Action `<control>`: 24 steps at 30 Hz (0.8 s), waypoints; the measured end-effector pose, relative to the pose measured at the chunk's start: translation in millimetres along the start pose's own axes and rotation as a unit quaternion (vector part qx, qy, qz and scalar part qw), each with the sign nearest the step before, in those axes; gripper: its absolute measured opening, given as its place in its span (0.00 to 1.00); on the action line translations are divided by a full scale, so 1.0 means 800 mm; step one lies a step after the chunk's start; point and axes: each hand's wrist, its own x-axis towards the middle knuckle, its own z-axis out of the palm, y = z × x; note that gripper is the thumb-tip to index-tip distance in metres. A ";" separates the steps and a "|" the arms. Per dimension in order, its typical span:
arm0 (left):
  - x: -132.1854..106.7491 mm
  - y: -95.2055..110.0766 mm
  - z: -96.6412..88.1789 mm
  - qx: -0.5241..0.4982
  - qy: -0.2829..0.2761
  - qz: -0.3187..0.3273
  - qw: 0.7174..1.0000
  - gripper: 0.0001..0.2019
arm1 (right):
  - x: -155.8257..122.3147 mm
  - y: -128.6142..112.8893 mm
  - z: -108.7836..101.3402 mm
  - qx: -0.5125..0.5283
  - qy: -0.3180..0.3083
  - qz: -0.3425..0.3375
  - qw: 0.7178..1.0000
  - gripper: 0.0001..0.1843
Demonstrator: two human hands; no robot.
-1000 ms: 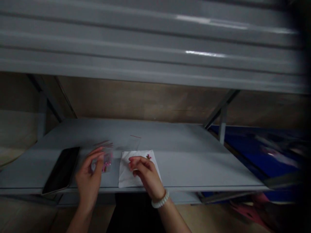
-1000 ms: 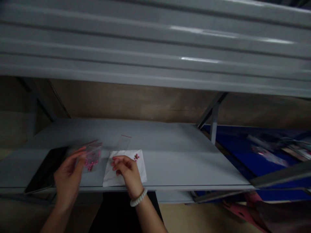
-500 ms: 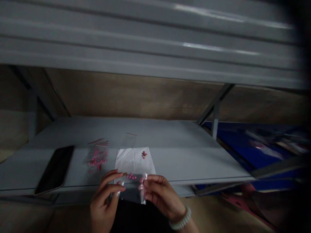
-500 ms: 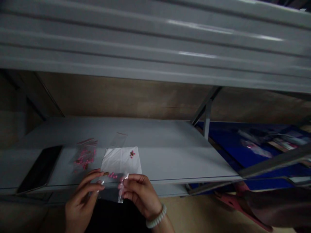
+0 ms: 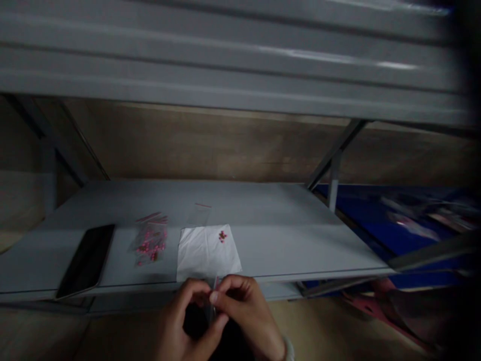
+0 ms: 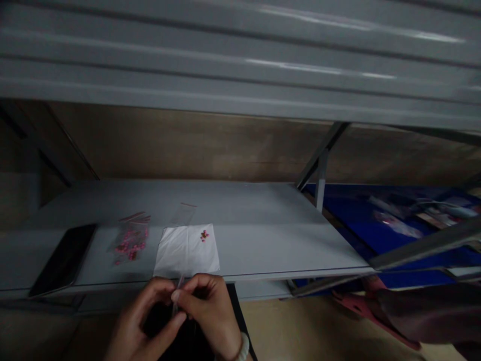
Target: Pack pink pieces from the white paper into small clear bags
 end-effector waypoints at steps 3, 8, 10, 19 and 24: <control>0.007 0.007 0.003 -0.042 -0.035 -0.024 0.998 0.05 | 0.000 0.007 0.001 -0.012 -0.007 -0.001 1.000 0.15; 0.007 0.007 -0.003 -0.082 -0.093 -0.063 0.990 0.04 | -0.001 0.010 -0.006 -0.038 -0.014 0.004 0.999 0.17; 0.007 0.008 -0.007 -0.086 -0.120 -0.094 0.985 0.05 | -0.003 0.008 -0.008 -0.051 -0.006 -0.005 0.999 0.16; 0.008 0.012 -0.011 -0.052 -0.144 -0.135 0.979 0.10 | -0.008 0.008 -0.006 -0.037 -0.046 -0.030 0.998 0.15; -0.013 -0.010 -0.006 -0.117 -0.075 -0.243 0.960 0.14 | -0.017 0.005 0.003 0.043 -0.103 -0.019 0.994 0.13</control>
